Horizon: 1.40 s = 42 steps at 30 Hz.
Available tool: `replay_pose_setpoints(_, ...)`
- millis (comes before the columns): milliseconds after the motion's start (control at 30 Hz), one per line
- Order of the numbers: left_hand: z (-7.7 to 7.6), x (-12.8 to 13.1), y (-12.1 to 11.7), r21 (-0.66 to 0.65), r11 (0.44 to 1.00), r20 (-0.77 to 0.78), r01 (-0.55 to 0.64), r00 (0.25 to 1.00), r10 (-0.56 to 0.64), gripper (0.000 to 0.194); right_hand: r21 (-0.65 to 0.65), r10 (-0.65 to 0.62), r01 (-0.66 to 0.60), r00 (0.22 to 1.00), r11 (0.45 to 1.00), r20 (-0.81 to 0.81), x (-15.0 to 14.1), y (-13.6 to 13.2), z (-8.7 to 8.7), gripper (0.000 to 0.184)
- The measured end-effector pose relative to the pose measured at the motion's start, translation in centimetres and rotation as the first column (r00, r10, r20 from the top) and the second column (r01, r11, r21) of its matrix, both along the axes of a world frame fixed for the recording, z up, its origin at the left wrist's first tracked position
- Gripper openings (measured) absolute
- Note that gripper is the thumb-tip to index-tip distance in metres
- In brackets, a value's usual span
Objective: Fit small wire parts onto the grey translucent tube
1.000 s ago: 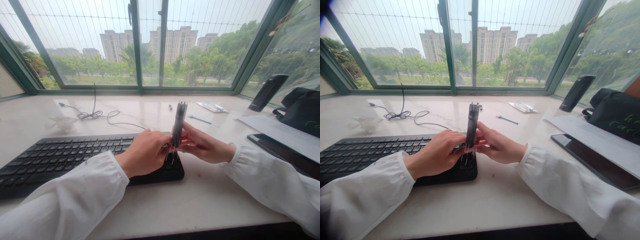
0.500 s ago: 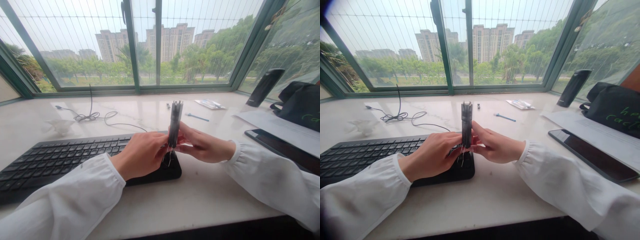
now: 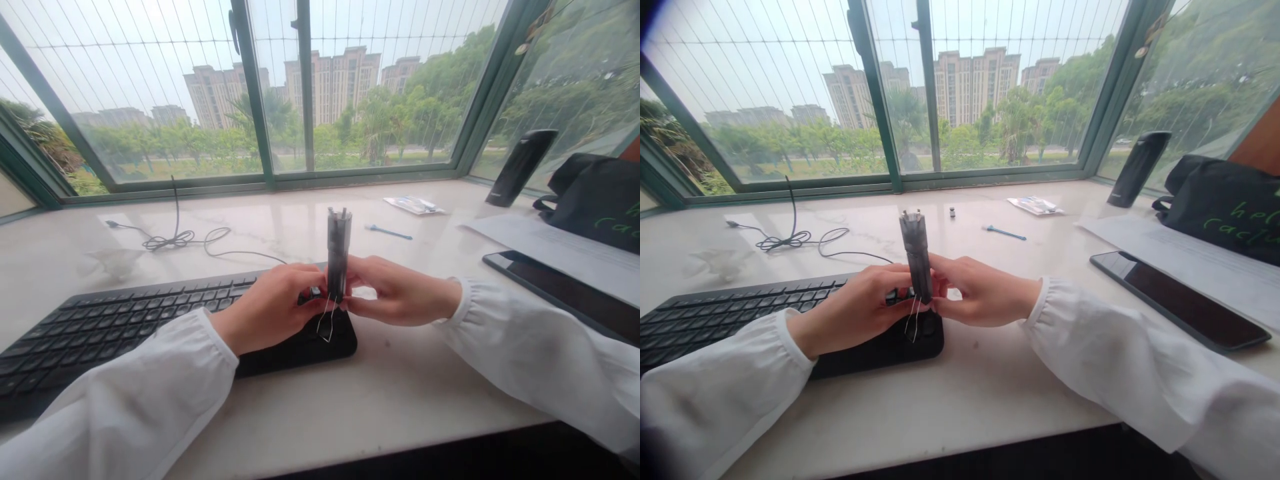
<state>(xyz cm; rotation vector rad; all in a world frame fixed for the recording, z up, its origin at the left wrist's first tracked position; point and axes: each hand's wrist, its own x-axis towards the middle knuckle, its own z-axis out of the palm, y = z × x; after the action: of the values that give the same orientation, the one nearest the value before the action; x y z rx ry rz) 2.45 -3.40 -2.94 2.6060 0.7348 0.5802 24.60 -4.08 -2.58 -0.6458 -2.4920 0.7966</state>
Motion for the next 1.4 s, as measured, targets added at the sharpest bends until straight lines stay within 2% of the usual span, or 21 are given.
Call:
replay_pose_setpoints(167,0.4,-0.2,1.0,-0.093,0.985,-0.010,0.143,0.989,-0.144,0.025,-0.008,0.018,-0.018,0.999,1.000,-0.051,-0.1,0.2,-0.2,0.023)
replay_pose_setpoints(367,0.6,-0.3,1.7,-0.103,0.981,-0.050,0.163,0.984,-0.169,0.023,0.106,-0.016,0.026,0.995,0.994,-0.094,-0.5,0.2,-0.7,0.017)
replay_pose_setpoints(600,0.5,0.0,2.1,-0.115,0.974,-0.014,0.193,0.981,-0.196,0.023,0.050,0.019,-0.013,0.992,0.999,-0.122,-0.5,0.6,-1.0,0.022)
replay_pose_setpoints(967,0.3,0.4,0.8,-0.121,0.988,0.045,0.092,0.995,-0.087,0.020,-0.015,-0.020,0.018,0.992,1.000,-0.127,-0.5,0.3,-1.0,0.011)
replay_pose_setpoints(1067,0.2,0.4,0.6,-0.113,0.992,0.045,0.055,0.998,-0.050,0.017,-0.026,0.010,-0.014,0.988,1.000,-0.154,-0.5,0.5,-1.1,0.008)
replay_pose_setpoints(1200,0.3,0.5,0.6,-0.124,0.991,0.044,0.045,0.998,-0.040,0.019,-0.071,0.048,-0.059,0.988,0.996,-0.149,-0.4,0.8,-1.3,0.017)
replay_pose_setpoints(1400,0.5,0.4,0.7,-0.142,0.986,0.051,0.084,0.996,-0.077,0.017,-0.014,-0.009,0.008,0.998,1.000,-0.061,-0.3,0.3,-0.6,0.026)
